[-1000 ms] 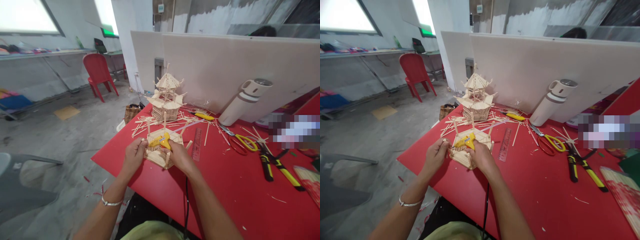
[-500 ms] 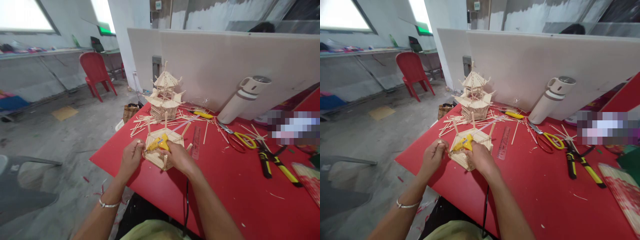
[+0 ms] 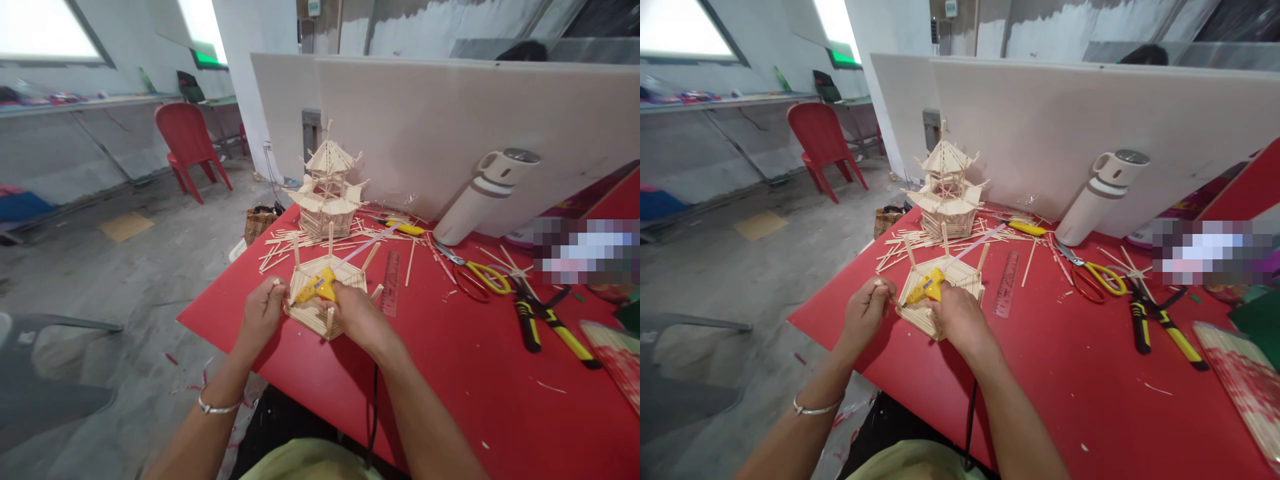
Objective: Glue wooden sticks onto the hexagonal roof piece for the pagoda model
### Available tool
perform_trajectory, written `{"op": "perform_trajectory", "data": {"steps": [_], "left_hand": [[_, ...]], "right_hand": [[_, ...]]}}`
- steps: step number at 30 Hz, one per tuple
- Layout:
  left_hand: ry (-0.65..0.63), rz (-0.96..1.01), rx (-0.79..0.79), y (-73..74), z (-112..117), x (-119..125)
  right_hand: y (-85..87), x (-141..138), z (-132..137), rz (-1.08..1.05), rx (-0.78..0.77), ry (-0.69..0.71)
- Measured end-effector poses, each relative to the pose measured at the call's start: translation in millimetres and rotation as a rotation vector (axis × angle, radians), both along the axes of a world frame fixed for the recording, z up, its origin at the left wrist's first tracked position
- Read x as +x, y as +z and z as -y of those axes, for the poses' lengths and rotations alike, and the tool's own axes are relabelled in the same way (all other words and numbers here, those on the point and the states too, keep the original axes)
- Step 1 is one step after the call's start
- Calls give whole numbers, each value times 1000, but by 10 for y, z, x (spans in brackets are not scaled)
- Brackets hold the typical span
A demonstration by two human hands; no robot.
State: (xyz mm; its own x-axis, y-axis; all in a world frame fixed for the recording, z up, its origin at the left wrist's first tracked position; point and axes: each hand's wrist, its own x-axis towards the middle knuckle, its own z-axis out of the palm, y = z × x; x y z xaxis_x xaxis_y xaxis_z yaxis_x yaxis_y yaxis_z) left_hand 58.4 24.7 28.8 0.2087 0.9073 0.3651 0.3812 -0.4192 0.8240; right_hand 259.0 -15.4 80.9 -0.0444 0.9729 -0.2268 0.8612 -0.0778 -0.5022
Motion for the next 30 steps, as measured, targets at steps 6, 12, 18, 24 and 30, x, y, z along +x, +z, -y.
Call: {"op": "perform_trajectory", "data": {"steps": [6,12,18,24,30], "left_hand": [[2,-6,7,-44,-20,-17],[5,-11,20,-40,-13,-15],[15,-9,15,-16,-2,-5],[1,10,20,-22,-10,8],[-3,18,-2,-30,-8,-7]], "right_hand": [[-8,-16,-5,20,-8,-6],[24,-12,19,18,-7,-7],[27,-6,15,-2,-16,-13],[18,-14,3,7,-20,-16],[45,-22,8,1,-37,-20]]}}
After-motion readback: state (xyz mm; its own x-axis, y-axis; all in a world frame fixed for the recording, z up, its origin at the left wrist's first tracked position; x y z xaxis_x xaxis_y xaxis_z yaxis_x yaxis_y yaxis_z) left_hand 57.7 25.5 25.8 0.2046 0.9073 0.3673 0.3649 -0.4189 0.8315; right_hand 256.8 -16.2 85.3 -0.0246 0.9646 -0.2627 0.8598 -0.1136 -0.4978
